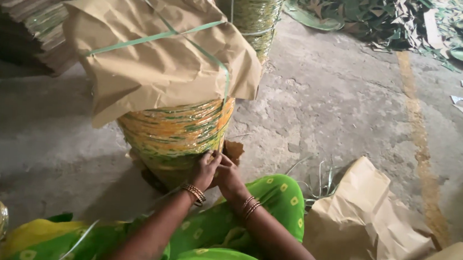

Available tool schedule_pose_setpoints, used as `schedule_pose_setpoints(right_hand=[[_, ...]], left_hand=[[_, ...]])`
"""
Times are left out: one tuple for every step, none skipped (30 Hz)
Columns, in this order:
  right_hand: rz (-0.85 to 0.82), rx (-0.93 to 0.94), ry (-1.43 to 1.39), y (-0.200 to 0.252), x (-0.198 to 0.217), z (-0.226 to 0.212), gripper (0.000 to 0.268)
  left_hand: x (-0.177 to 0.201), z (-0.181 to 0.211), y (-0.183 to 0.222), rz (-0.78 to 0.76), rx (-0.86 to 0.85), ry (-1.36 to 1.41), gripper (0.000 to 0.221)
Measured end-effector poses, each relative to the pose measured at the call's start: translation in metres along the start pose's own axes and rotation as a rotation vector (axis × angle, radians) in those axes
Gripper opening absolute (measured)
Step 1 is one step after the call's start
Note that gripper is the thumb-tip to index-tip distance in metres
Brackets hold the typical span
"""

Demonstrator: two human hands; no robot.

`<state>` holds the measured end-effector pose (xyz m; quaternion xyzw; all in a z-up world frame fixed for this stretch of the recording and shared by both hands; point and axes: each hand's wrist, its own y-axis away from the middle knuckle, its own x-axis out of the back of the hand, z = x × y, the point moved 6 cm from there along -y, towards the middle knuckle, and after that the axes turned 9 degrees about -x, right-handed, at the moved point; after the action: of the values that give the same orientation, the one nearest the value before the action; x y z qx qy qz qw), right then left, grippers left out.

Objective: The recorder is tying large stacks of patterned paper plates with white string for packaging.

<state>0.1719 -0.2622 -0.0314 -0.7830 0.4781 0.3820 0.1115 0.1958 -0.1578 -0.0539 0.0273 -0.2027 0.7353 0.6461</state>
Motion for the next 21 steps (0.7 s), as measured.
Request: schedule_pose_setpoints(right_hand=[[-0.001, 0.005, -0.001, 0.003, 0.000, 0.000, 0.058], [-0.097, 0.019, -0.080, 0.006, -0.005, -0.001, 0.050], [-0.194, 0.032, -0.158, 0.008, -0.010, -0.003, 0.044], [-0.198, 0.033, -0.155, 0.010, -0.010, -0.002, 0.044], [-0.241, 0.108, -0.018, 0.013, -0.013, -0.004, 0.044], [-0.284, 0.182, 0.119, 0.017, -0.017, -0.006, 0.044], [-0.291, 0.184, 0.121, 0.021, -0.028, -0.013, 0.044], [-0.182, 0.101, -0.052, 0.023, -0.031, -0.014, 0.042], [-0.072, 0.017, -0.224, 0.027, -0.034, -0.014, 0.041], [-0.074, 0.011, -0.225, 0.024, -0.028, -0.012, 0.041], [-0.117, 0.016, -0.231, 0.022, -0.024, -0.011, 0.038], [-0.161, 0.017, -0.237, 0.020, -0.021, -0.008, 0.035], [-0.163, 0.007, -0.238, 0.013, -0.010, -0.004, 0.035], [-0.148, 0.003, -0.285, 0.006, 0.001, 0.001, 0.032], [-0.133, -0.002, -0.331, -0.002, 0.013, 0.005, 0.028], [-0.138, -0.011, -0.331, -0.006, 0.015, 0.007, 0.028], [-0.118, 0.046, -0.301, -0.009, 0.019, 0.004, 0.028], [-0.097, 0.105, -0.271, -0.011, 0.025, 0.001, 0.028], [-0.102, 0.099, -0.271, -0.008, 0.019, -0.003, 0.028], [-0.012, 0.054, -0.296, -0.006, 0.020, -0.005, 0.031], [0.079, 0.009, -0.320, -0.003, 0.020, -0.007, 0.035]], left_hand=[[-0.007, -0.003, -0.003, -0.002, -0.005, -0.001, 0.051], [-0.014, -0.008, -0.008, 0.025, 0.024, 0.144, 0.049], [-0.021, -0.012, -0.012, 0.051, 0.053, 0.291, 0.047], [-0.023, -0.008, -0.014, 0.054, 0.048, 0.290, 0.047], [-0.026, -0.004, -0.016, 0.062, 0.057, 0.371, 0.044], [-0.028, -0.001, -0.017, 0.071, 0.066, 0.449, 0.042], [-0.032, -0.007, -0.025, 0.075, 0.060, 0.448, 0.042], [-0.034, -0.016, -0.030, 0.080, 0.078, 0.374, 0.039], [-0.037, -0.026, -0.035, 0.085, 0.095, 0.299, 0.038], [-0.036, -0.018, -0.035, 0.091, 0.099, 0.297, 0.038], [-0.034, -0.015, -0.035, 0.098, 0.153, 0.249, 0.040], [-0.030, -0.012, -0.032, 0.108, 0.211, 0.201, 0.043], [-0.033, -0.018, -0.031, 0.116, 0.217, 0.200, 0.043], [-0.035, -0.023, -0.030, 0.124, 0.192, 0.252, 0.042], [-0.037, -0.027, -0.029, 0.131, 0.166, 0.304, 0.041], [-0.035, -0.028, -0.028, 0.141, 0.168, 0.301, 0.041], [-0.033, -0.024, -0.028, 0.146, 0.105, 0.298, 0.037], [-0.033, -0.021, -0.027, 0.148, 0.041, 0.295, 0.033], [-0.029, -0.011, -0.024, 0.155, 0.042, 0.292, 0.033], [-0.025, -0.001, -0.022, 0.147, 0.051, 0.185, 0.031], [-0.022, 0.008, -0.019, 0.139, 0.061, 0.079, 0.030]])
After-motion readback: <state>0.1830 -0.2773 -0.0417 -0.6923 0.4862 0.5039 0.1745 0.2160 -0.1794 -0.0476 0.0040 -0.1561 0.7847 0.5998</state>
